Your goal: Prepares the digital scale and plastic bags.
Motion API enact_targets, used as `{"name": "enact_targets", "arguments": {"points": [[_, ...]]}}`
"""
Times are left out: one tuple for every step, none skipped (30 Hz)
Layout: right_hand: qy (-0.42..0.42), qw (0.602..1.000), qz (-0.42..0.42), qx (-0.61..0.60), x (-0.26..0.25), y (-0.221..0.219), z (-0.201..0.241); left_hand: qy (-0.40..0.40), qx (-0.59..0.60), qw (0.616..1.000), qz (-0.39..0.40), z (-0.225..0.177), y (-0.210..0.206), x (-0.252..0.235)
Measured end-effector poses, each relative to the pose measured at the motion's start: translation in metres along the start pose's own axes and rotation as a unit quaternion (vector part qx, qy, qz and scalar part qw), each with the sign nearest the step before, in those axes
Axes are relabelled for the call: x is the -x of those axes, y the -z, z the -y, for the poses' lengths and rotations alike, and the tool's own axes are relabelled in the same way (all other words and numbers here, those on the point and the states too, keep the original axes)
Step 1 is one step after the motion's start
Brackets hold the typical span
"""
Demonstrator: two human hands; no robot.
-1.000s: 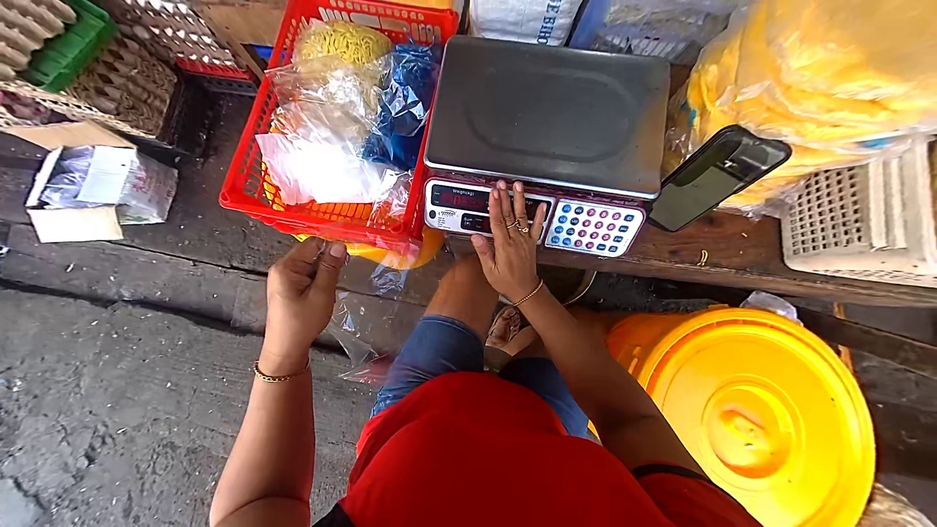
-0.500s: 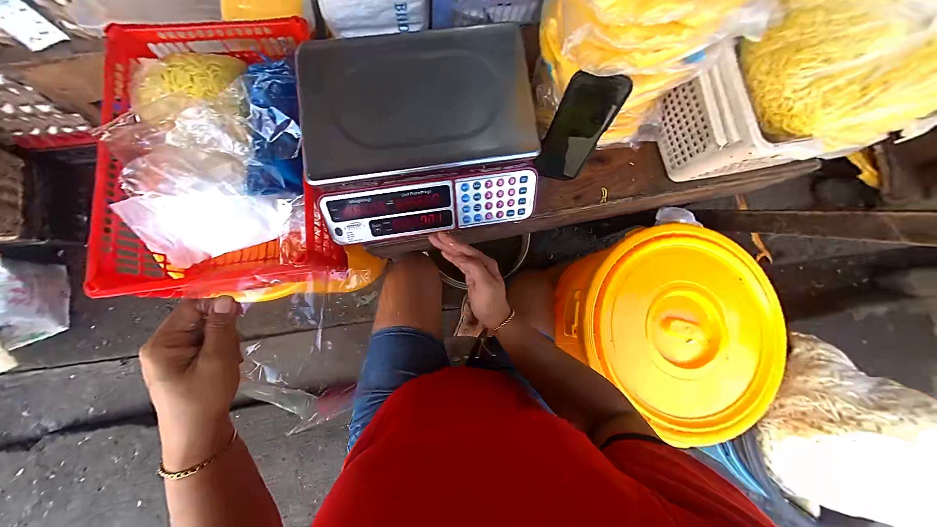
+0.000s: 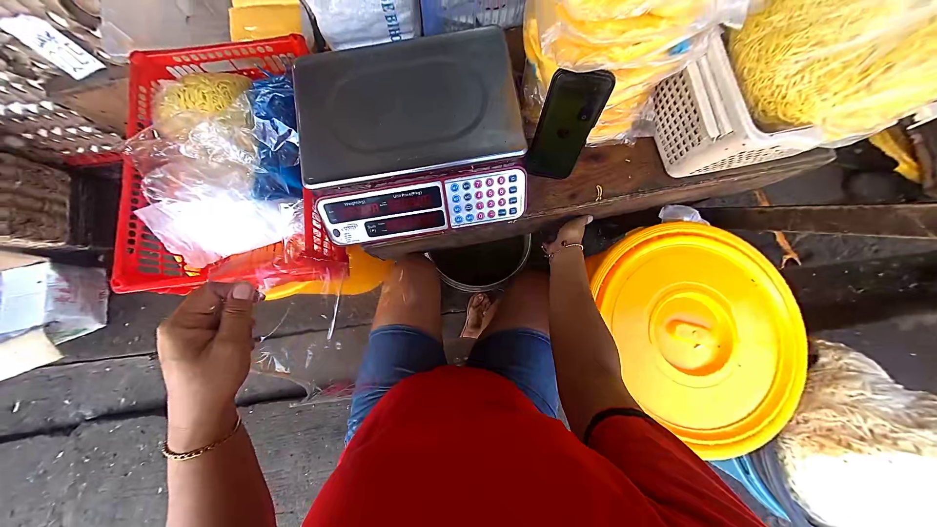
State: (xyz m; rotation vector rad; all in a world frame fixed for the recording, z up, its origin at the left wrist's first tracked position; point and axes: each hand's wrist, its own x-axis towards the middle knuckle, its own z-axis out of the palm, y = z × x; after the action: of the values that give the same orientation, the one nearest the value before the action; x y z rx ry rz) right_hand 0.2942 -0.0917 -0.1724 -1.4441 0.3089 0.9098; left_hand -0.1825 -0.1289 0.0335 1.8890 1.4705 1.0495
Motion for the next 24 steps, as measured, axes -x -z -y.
{"name": "enact_targets", "arguments": {"points": [[0.013, 1.0, -0.001, 0.016, 0.009, -0.001, 0.005, 0.003, -0.005, 1.0, -0.001, 0.001, -0.002, -0.001], [0.026, 0.999, 0.0, 0.032, 0.016, 0.0, 0.009, 0.007, -0.015, 1.0, 0.004, 0.0, -0.005, -0.003], [0.039, 0.998, 0.004, 0.046, 0.024, 0.002, 0.012, 0.006, -0.026, 1.0, 0.014, -0.001, -0.009, -0.004], [0.052, 0.997, 0.013, 0.058, 0.031, 0.005, 0.016, 0.0, -0.037, 0.999, 0.025, -0.004, -0.013, -0.008], [0.066, 0.995, 0.026, 0.069, 0.039, 0.008, 0.021, -0.008, -0.043, 0.998, 0.037, -0.007, -0.017, -0.012], [0.082, 0.993, 0.038, 0.08, 0.048, 0.011, 0.024, -0.019, -0.043, 0.998, 0.047, -0.011, -0.022, -0.017], [0.101, 0.988, 0.06, 0.1, 0.059, 0.015, 0.025, -0.03, -0.038, 0.997, 0.055, -0.014, -0.027, -0.021], [0.126, 0.981, 0.084, 0.122, 0.072, 0.02, 0.025, -0.041, -0.033, 0.997, 0.063, -0.018, -0.032, -0.024], [0.156, 0.969, 0.119, 0.148, 0.086, 0.026, 0.021, -0.053, -0.027, 0.996, 0.069, -0.021, -0.038, -0.025], [0.187, 0.953, 0.158, 0.176, 0.099, 0.033, 0.015, -0.061, -0.019, 0.995, 0.075, -0.024, -0.043, -0.026], [0.224, 0.933, 0.191, 0.208, 0.108, 0.039, 0.009, -0.066, -0.011, 0.994, 0.083, -0.026, -0.047, -0.026], [0.273, 0.911, 0.201, 0.233, 0.11, 0.042, 0.004, -0.069, -0.003, 0.994, 0.09, -0.027, -0.051, -0.026], [0.324, 0.892, 0.198, 0.245, 0.106, 0.041, 0.001, -0.07, 0.004, 0.993, 0.097, -0.027, -0.054, -0.025], [0.375, 0.875, 0.186, 0.245, 0.099, 0.036, 0.003, -0.068, 0.009, 0.992, 0.103, -0.027, -0.055, -0.024], [0.419, 0.865, 0.168, 0.22, 0.086, 0.028, 0.007, -0.065, 0.012, 0.992, 0.107, -0.025, -0.057, -0.022], [0.457, 0.857, 0.151, 0.183, 0.067, 0.018, 0.016, -0.065, 0.014, 0.992, 0.109, -0.023, -0.057, -0.02], [0.471, 0.857, 0.145, 0.15, 0.049, 0.006, 0.029, -0.063, 0.014, 0.992, 0.11, -0.021, -0.057, -0.019], [0.465, 0.862, 0.156, 0.126, 0.033, -0.005, 0.043, -0.061, 0.016, 0.992, 0.107, -0.018, -0.056, -0.017], [0.445, 0.87, 0.181, 0.116, 0.022, -0.016, 0.057, -0.056, 0.019, 0.993, 0.104, -0.015, -0.055, -0.016], [0.416, 0.877, 0.21, 0.116, 0.016, -0.024, 0.068, -0.047, 0.025, 0.993, 0.101, -0.012, -0.054, -0.014], [0.386, 0.884, 0.23, 0.127, 0.014, -0.027, 0.075, -0.038, 0.032, 0.994, 0.1, -0.008, -0.052, -0.013], [0.366, 0.887, 0.242, 0.146, 0.012, -0.025, 0.077, -0.029, 0.039, 0.994, 0.102, -0.005, -0.052, -0.012], [0.364, 0.886, 0.246, 0.149, 0.004, -0.023, 0.077, -0.021, 0.042, 0.993, 0.105, -0.004, -0.052, -0.011], [0.382, 0.882, 0.239, 0.135, -0.005, -0.023, 0.076, -0.015, 0.044, 0.993, 0.108, -0.003, -0.053, -0.012]]}}
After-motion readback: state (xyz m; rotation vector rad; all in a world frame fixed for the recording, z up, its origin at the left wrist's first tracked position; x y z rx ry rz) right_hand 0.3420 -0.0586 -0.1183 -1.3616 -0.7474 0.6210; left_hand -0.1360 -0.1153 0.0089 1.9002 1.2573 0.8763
